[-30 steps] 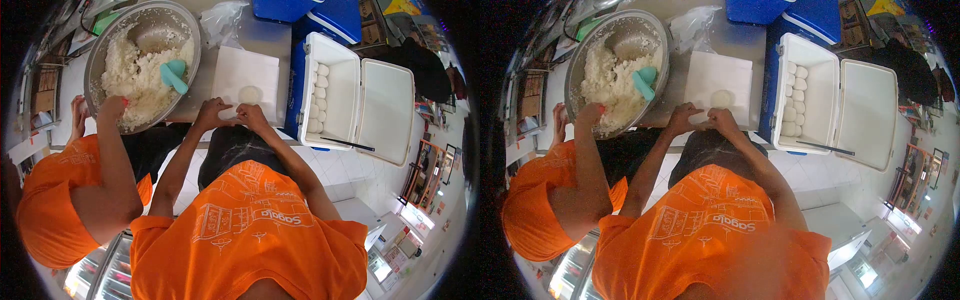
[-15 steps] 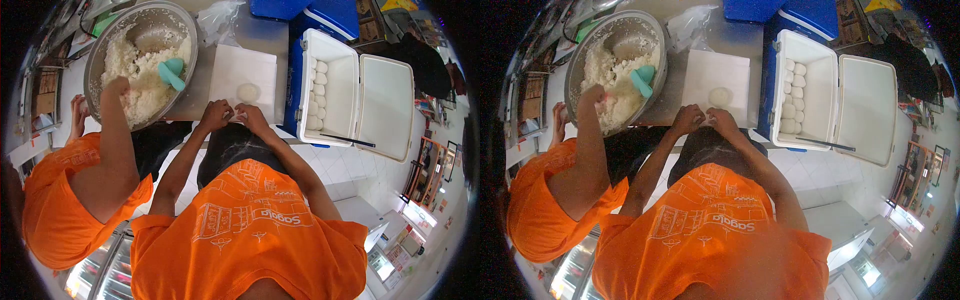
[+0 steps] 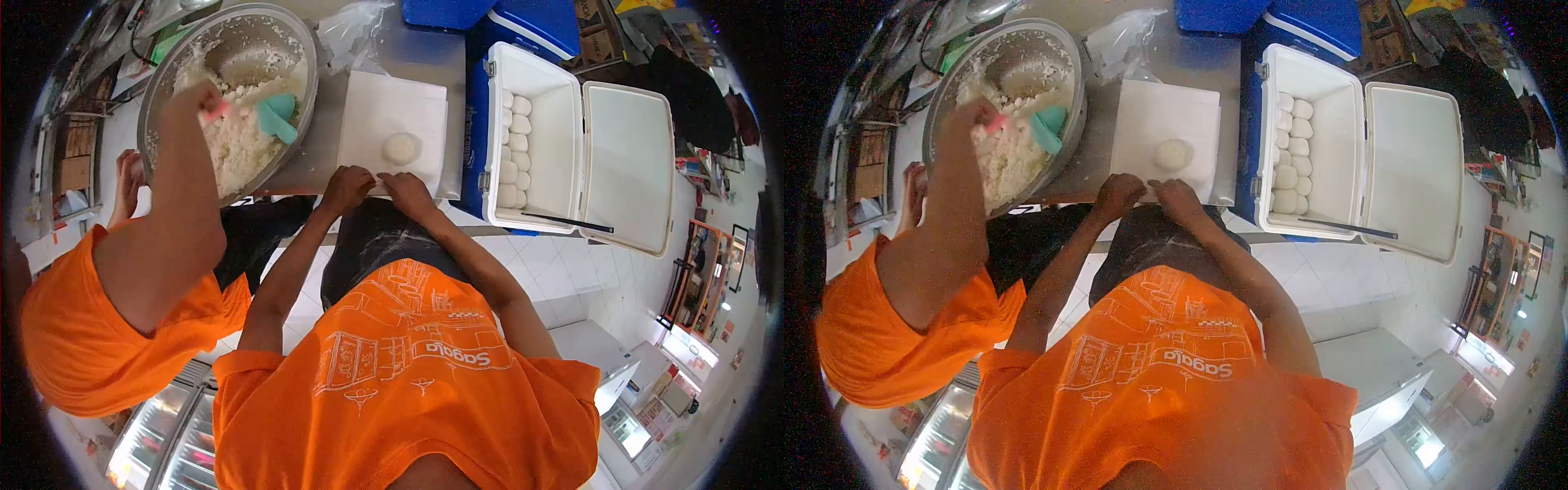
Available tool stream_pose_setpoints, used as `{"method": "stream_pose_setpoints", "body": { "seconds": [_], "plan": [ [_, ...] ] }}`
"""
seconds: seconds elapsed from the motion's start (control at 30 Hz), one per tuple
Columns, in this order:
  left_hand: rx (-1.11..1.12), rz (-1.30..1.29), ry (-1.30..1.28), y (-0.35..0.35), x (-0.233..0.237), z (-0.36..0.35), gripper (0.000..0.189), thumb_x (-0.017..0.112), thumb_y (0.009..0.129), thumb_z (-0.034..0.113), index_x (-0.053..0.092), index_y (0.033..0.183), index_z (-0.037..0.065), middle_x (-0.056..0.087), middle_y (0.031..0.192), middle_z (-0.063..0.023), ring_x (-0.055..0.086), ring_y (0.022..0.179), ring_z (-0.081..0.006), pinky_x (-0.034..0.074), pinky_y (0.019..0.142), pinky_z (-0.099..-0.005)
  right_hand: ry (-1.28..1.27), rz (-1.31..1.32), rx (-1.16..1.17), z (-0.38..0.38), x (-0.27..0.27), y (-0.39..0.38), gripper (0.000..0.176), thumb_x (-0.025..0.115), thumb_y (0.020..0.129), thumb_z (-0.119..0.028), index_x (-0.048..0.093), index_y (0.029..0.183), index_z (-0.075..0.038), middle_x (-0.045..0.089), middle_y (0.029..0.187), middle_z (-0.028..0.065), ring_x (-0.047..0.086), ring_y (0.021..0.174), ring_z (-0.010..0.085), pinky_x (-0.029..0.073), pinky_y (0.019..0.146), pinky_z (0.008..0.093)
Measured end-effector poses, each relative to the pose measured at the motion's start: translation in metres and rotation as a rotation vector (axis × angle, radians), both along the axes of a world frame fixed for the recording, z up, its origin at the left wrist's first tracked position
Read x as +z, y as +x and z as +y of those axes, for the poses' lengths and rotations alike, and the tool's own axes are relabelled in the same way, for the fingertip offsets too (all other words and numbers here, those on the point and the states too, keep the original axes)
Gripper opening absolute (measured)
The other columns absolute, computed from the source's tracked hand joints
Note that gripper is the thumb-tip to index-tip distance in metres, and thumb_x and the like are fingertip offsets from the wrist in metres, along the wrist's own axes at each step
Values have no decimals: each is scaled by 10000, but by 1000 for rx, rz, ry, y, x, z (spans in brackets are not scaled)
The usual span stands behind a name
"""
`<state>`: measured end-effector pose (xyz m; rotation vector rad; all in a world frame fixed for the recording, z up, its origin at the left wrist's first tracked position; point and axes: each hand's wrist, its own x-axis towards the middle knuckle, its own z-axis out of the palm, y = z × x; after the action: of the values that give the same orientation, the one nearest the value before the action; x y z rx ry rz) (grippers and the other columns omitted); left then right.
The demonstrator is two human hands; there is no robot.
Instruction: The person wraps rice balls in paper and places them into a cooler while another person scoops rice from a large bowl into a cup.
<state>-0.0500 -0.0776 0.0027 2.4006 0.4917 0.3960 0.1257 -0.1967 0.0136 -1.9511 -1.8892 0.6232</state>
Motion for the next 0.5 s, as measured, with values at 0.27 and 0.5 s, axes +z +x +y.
{"method": "stream_pose_setpoints", "body": {
  "seconds": [0.27,0.5],
  "plan": [
    [38,95,25,8,11,-7,99,636,833,127,703,870,65,693,869,-97,656,827,-279,459,759,-425,31,388,-149,8,5,5,211,615,859,-67,599,1070,-58,678,845,182,669,789,369,532,710,480],
    [99,26,-100,10,-3,-5,71,731,747,151,731,786,91,725,811,-79,690,759,-258,493,762,-392,167,381,-69,4,13,10,201,665,837,-84,592,1021,-48,695,866,149,673,777,359,541,727,443]
  ]
}}
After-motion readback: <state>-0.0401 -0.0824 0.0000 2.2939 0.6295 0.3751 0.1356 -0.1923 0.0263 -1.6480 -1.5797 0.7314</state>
